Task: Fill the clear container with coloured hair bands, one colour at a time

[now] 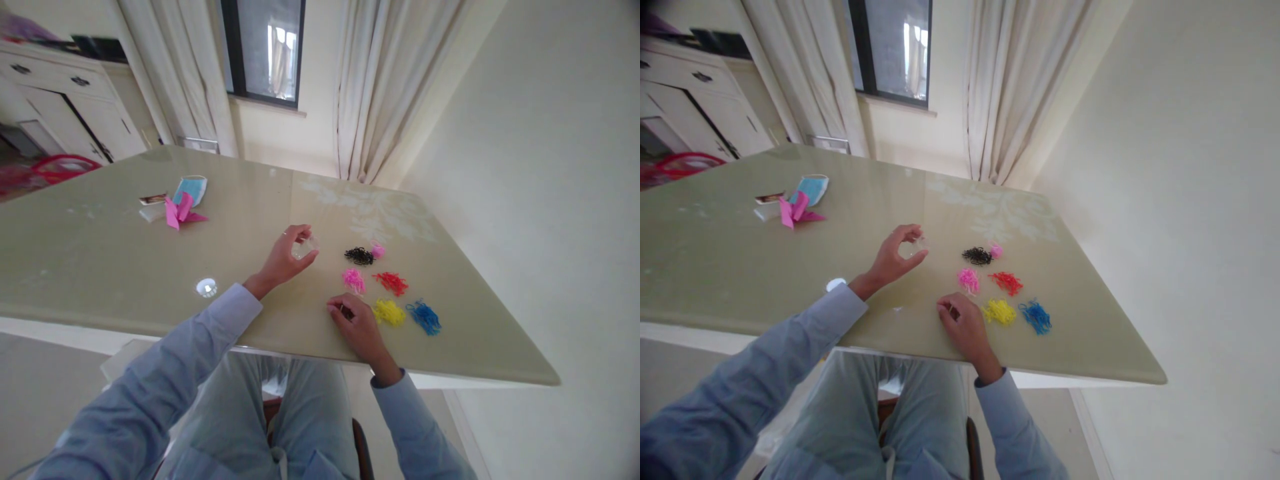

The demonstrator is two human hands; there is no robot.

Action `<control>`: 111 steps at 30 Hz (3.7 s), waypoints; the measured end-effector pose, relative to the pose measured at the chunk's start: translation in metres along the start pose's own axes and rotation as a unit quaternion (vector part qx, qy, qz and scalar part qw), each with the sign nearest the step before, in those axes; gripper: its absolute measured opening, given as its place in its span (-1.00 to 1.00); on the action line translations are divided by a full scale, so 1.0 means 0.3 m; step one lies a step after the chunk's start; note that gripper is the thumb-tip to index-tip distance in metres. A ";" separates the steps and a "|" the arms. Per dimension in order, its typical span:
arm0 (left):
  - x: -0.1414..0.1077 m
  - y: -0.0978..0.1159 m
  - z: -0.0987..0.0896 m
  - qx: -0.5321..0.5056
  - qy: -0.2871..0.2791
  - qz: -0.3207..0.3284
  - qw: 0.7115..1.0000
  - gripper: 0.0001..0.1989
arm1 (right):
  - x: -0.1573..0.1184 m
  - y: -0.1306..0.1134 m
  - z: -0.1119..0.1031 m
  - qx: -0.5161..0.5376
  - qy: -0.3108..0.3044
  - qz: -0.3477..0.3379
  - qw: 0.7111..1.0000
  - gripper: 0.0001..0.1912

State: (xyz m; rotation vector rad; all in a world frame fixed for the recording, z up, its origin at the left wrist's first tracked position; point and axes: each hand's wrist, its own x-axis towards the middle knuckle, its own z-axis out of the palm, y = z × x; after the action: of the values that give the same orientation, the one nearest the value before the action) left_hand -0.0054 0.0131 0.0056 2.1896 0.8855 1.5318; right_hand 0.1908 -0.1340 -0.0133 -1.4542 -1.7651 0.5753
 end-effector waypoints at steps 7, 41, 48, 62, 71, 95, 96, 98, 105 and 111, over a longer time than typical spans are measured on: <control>-0.033 -0.019 0.017 0.039 -0.084 -0.032 0.995 -0.54 | 0.001 0.003 0.001 -0.010 0.003 0.006 1.000 -0.87; -0.041 -0.054 -0.009 0.086 -0.171 -0.056 0.980 -0.54 | 0.301 0.093 -0.237 -0.330 -0.187 -0.009 0.925 -0.73; -0.042 -0.048 -0.012 0.084 -0.171 -0.055 0.980 -0.54 | 0.270 0.108 -0.230 -0.308 -0.135 -0.053 0.940 -0.87; -0.041 -0.042 -0.014 0.088 -0.176 -0.055 0.979 -0.56 | 0.259 0.114 -0.301 -0.157 -0.050 0.022 0.986 -0.83; -0.043 -0.048 -0.013 0.085 -0.173 -0.052 0.980 -0.55 | 0.234 0.081 -0.286 0.197 0.030 0.158 0.967 -0.65; -0.066 -0.001 -0.064 0.115 -0.185 -0.007 0.976 -0.53 | 0.076 -0.204 -0.083 0.397 0.090 0.137 0.903 -0.71; -0.066 -0.002 -0.064 0.113 -0.184 -0.006 0.976 -0.53 | 0.077 -0.200 -0.080 0.371 0.105 0.126 0.914 -0.75; -0.066 0.000 -0.066 0.105 -0.180 -0.006 0.978 -0.52 | 0.078 -0.187 -0.077 0.336 0.133 0.117 0.925 -0.79; -0.055 0.036 -0.075 -0.019 -0.170 -0.053 0.984 -0.51 | 0.095 -0.133 -0.071 0.314 0.232 0.123 0.913 -0.78; -0.056 0.052 -0.069 -0.075 -0.204 -0.087 0.972 -0.53 | 0.133 -0.162 -0.038 0.276 0.223 0.102 0.929 -0.84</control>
State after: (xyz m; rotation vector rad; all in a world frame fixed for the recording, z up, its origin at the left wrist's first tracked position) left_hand -0.0238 -0.0113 0.0101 2.1390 0.7743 0.9824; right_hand 0.1675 -0.1092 0.0407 -1.2410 -0.9961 0.7113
